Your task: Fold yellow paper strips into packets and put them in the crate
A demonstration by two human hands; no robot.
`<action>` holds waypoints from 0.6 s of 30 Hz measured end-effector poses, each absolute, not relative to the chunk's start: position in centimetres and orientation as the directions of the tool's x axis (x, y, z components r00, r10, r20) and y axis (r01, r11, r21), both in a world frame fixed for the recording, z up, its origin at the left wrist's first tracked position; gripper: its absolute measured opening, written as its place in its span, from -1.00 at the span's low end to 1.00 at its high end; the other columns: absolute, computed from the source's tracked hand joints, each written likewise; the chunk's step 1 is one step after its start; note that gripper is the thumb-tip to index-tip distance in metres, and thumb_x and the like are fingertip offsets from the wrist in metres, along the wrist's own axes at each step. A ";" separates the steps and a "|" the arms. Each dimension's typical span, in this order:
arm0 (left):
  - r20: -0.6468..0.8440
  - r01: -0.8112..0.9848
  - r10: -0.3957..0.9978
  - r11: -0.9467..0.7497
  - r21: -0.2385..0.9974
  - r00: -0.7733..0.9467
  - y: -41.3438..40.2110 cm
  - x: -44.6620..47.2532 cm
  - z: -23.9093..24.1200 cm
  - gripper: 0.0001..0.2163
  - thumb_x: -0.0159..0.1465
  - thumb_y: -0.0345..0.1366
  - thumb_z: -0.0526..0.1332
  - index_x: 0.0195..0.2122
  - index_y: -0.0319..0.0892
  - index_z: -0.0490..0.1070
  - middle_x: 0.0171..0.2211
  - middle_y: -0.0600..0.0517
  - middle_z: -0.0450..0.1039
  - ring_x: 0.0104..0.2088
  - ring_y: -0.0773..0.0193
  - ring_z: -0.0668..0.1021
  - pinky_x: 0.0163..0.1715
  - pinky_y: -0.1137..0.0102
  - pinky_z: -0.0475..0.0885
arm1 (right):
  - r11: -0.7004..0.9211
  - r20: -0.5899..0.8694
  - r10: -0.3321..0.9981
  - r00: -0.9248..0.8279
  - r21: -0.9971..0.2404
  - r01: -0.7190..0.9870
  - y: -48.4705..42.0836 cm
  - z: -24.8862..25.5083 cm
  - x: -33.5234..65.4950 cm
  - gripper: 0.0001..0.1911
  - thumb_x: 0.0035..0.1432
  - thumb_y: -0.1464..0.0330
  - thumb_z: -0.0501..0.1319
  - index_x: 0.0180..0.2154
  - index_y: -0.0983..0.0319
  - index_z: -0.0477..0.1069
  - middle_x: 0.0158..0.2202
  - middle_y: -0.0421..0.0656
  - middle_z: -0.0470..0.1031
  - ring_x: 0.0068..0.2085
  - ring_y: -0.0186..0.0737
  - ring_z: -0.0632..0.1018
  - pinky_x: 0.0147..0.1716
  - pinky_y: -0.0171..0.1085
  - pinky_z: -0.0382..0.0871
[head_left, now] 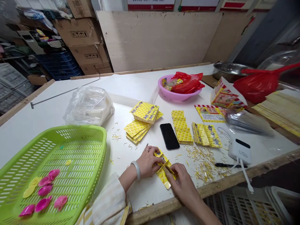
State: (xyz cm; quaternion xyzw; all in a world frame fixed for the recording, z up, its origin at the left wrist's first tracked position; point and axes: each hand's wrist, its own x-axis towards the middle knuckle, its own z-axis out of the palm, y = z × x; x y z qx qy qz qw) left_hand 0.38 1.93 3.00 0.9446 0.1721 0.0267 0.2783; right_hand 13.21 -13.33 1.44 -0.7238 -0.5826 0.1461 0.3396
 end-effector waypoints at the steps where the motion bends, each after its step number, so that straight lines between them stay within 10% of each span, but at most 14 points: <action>1: -0.056 0.319 0.338 -0.801 0.506 0.939 1.8 0.4 3.2 -0.76 0.16 -0.31 0.22 -0.15 0.10 0.51 0.00 -0.02 0.20 0.04 0.01 0.25 0.12 -0.11 0.12 | -0.077 0.191 0.944 0.270 -0.668 0.740 -13.5 1.5 13.3 -0.85 0.24 0.42 0.06 -0.40 0.18 0.24 -0.39 -0.17 0.36 -0.29 -0.18 0.39 -0.33 -0.22 0.34; 10: -0.086 0.372 0.370 -0.836 0.405 0.925 0.6 0.4 3.7 -0.74 0.18 -0.27 0.21 -0.11 0.16 0.47 0.05 -0.01 0.19 0.08 -0.08 0.23 0.09 -0.33 -0.03 | -0.079 0.225 0.927 0.300 -0.664 0.744 -13.6 0.9 12.2 -0.79 0.23 0.47 0.02 -0.46 0.17 0.19 -0.40 -0.16 0.36 -0.29 -0.17 0.41 -0.33 -0.19 0.39; 12: -0.085 0.370 0.370 -0.827 0.424 0.925 0.8 0.2 3.5 -0.74 0.18 -0.26 0.21 -0.10 0.17 0.46 0.04 0.01 0.20 0.08 -0.05 0.23 0.11 -0.32 -0.05 | -0.076 0.219 0.929 0.298 -0.676 0.733 -13.9 1.3 12.3 -0.97 0.18 0.42 0.11 -0.30 0.18 0.28 -0.29 -0.13 0.40 -0.21 -0.14 0.44 -0.25 -0.15 0.43; 15: -0.087 0.375 0.376 -0.820 0.432 0.923 1.1 0.2 3.2 -0.75 0.19 -0.26 0.21 -0.10 0.16 0.47 0.04 0.01 0.20 0.08 -0.04 0.23 0.11 -0.33 -0.09 | -0.049 0.203 0.933 0.297 -0.744 0.666 -14.6 2.1 13.0 -0.57 0.14 0.37 0.16 0.05 0.19 0.17 -0.03 -0.04 0.34 -0.02 -0.13 0.43 -0.10 -0.14 0.44; 18: -0.087 0.373 0.373 -0.826 0.423 0.924 1.0 0.3 3.2 -0.77 0.19 -0.26 0.21 -0.12 0.14 0.47 0.05 0.00 0.20 0.08 -0.05 0.23 0.11 -0.34 -0.11 | -0.037 0.220 0.929 0.299 -0.747 0.663 -15.2 2.0 13.5 -0.71 0.21 0.39 0.06 0.00 0.16 0.26 0.02 -0.04 0.29 0.03 -0.17 0.42 -0.06 -0.18 0.43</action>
